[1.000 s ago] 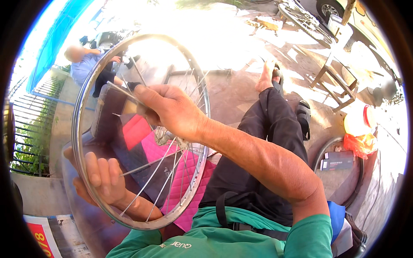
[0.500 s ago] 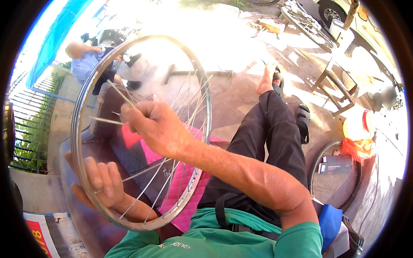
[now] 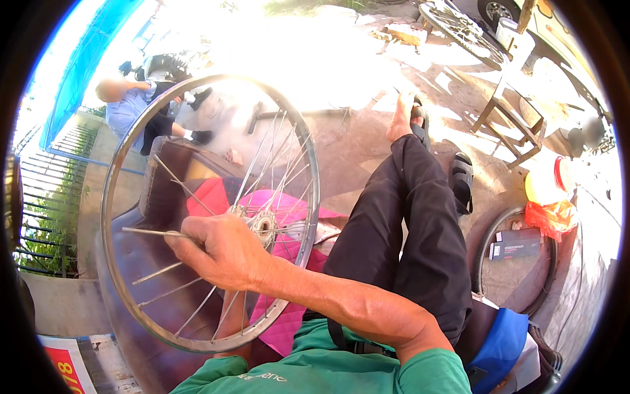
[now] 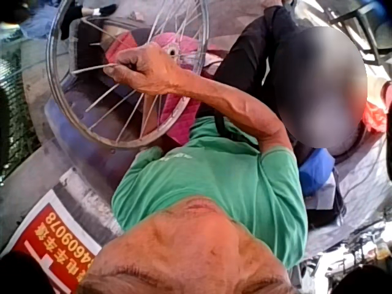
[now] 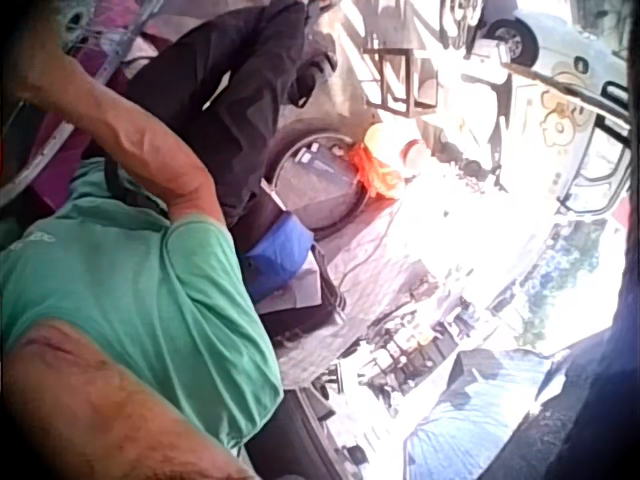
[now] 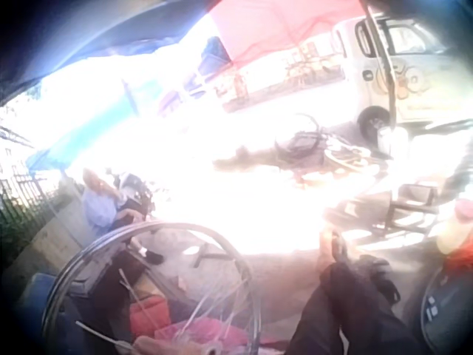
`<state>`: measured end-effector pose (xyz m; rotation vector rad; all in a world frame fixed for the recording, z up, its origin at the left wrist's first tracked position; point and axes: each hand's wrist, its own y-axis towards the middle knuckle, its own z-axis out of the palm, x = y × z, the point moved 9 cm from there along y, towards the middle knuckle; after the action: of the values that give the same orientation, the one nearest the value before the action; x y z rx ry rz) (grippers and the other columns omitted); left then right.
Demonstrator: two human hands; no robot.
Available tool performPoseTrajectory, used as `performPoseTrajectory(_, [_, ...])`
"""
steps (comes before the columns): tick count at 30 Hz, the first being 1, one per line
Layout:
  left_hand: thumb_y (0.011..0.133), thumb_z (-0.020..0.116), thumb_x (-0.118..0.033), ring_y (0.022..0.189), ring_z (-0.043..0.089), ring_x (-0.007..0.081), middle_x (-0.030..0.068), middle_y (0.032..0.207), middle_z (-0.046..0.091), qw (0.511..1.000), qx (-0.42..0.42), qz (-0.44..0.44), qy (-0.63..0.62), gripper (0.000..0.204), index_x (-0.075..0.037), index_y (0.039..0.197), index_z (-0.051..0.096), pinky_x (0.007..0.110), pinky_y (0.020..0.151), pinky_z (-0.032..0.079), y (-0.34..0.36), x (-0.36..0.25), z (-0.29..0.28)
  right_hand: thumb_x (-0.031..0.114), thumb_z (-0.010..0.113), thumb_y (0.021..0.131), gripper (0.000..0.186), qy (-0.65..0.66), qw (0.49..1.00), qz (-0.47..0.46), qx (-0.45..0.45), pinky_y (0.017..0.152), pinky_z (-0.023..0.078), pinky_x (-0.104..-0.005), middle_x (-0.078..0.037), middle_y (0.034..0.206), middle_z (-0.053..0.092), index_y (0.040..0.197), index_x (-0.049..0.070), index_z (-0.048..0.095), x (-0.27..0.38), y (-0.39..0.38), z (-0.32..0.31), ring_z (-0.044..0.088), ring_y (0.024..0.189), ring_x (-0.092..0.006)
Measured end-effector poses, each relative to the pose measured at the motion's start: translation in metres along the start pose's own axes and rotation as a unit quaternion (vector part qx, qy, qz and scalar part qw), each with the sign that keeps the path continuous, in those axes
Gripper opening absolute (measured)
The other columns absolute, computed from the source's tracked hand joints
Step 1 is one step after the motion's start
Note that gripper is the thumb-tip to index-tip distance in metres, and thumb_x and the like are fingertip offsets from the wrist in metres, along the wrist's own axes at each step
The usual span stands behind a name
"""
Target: The person is seated on a sofa outdoors, holding a bicycle wheel on their lap. They use their hands to manipulate the spokes and rim, appearing to adjust or tighten the spokes. The person rotates the wheel periodically to access different sections of the rim.
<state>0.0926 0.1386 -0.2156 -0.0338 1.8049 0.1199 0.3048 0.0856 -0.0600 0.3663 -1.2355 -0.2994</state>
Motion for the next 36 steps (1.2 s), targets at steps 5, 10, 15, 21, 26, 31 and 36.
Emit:
performPoseTrajectory(5, [0.096,0.052,-0.019,0.076,0.057,0.0158,0.0086,0.091,0.062,0.989,0.018,-0.12,0.08,0.035,0.005,0.122,0.051,0.032,0.068,0.047,-0.027,0.085,-0.02,0.025,0.061,0.093,0.039,-0.031,0.999,-0.024,0.036,0.048,0.038,-0.045,-0.019,0.055,0.048,0.064,0.0,0.051,0.0,-0.005,0.008,0.049,0.05,-0.0382])
performPoseTrajectory(10, [0.095,0.054,-0.018,0.074,0.058,0.0152,0.008,0.089,0.062,0.976,0.017,-0.188,0.113,0.032,0.004,0.118,0.053,0.031,0.066,0.047,-0.058,0.126,-0.052,0.022,0.063,0.092,0.036,0.021,0.998,0.018,0.051,0.047,0.036,-0.0402,-0.014,0.053,0.045,0.064,0.001,0.052,-0.007,-0.005,0.006,0.045,0.047,-0.0274])
performPoseTrajectory(15, [0.094,0.056,-0.016,0.071,0.059,0.0147,0.0074,0.087,0.063,0.967,0.007,-0.228,0.117,0.028,0.003,0.114,0.055,0.031,0.064,0.048,-0.078,0.146,-0.077,0.018,0.066,0.091,0.037,0.015,0.999,0.012,0.036,0.045,0.032,-0.034,-0.006,0.052,0.039,0.062,0.001,0.049,-0.012,-0.004,0.004,0.037,0.048,-0.0137])
performPoseTrajectory(21, [0.092,0.058,-0.014,0.069,0.059,0.0141,0.0066,0.085,0.064,0.964,0.07,-0.228,0.115,0.023,0.001,0.11,0.057,0.03,0.061,0.048,-0.066,0.153,-0.045,0.02,0.065,0.092,0.039,-0.014,0.999,0.014,0.04,0.046,0.033,-0.031,-0.005,0.053,0.042,0.063,0.002,0.047,-0.021,-0.006,0.003,0.039,0.05,-0.01])
performPoseTrajectory(26, [0.091,0.06,-0.013,0.067,0.06,0.0136,0.006,0.083,0.065,0.959,0.146,-0.22,0.103,0.019,0.0,0.106,0.059,0.029,0.059,0.048,-0.072,0.164,0.017,0.021,0.062,0.095,0.035,0.017,0.998,-0.005,0.056,0.049,0.038,-0.0277,-0.002,0.056,0.053,0.067,0.002,0.054,-0.012,-0.009,0.013,0.047,0.052,-0.0092])
performPoseTrajectory(31, [0.09,0.061,-0.011,0.064,0.061,0.013,0.0054,0.082,0.065,0.956,0.064,-0.26,0.124,0.016,-0.001,0.102,0.061,0.029,0.057,0.049,-0.08,0.214,-0.059,0.018,0.06,0.098,0.038,0.005,0.997,-0.017,0.078,0.048,0.035,-0.0275,-0.005,0.061,0.054,0.064,0.002,0.054,-0.008,-0.012,0.017,0.045,0.053,-0.0118])
performPoseTrajectory(36, [0.089,0.063,-0.009,0.062,0.062,0.0125,0.0048,0.08,0.066,0.979,-0.072,-0.189,-0.022,0.012,-0.003,0.098,0.063,0.028,0.054,0.049,-0.048,0.181,-0.118,0.019,0.059,0.096,0.034,0.011,0.995,0.006,0.101,0.05,0.037,-0.0261,-0.004,0.059,0.055,0.068,0.0,0.058,-0.015,-0.013,0.013,0.048,0.053,-0.0091])
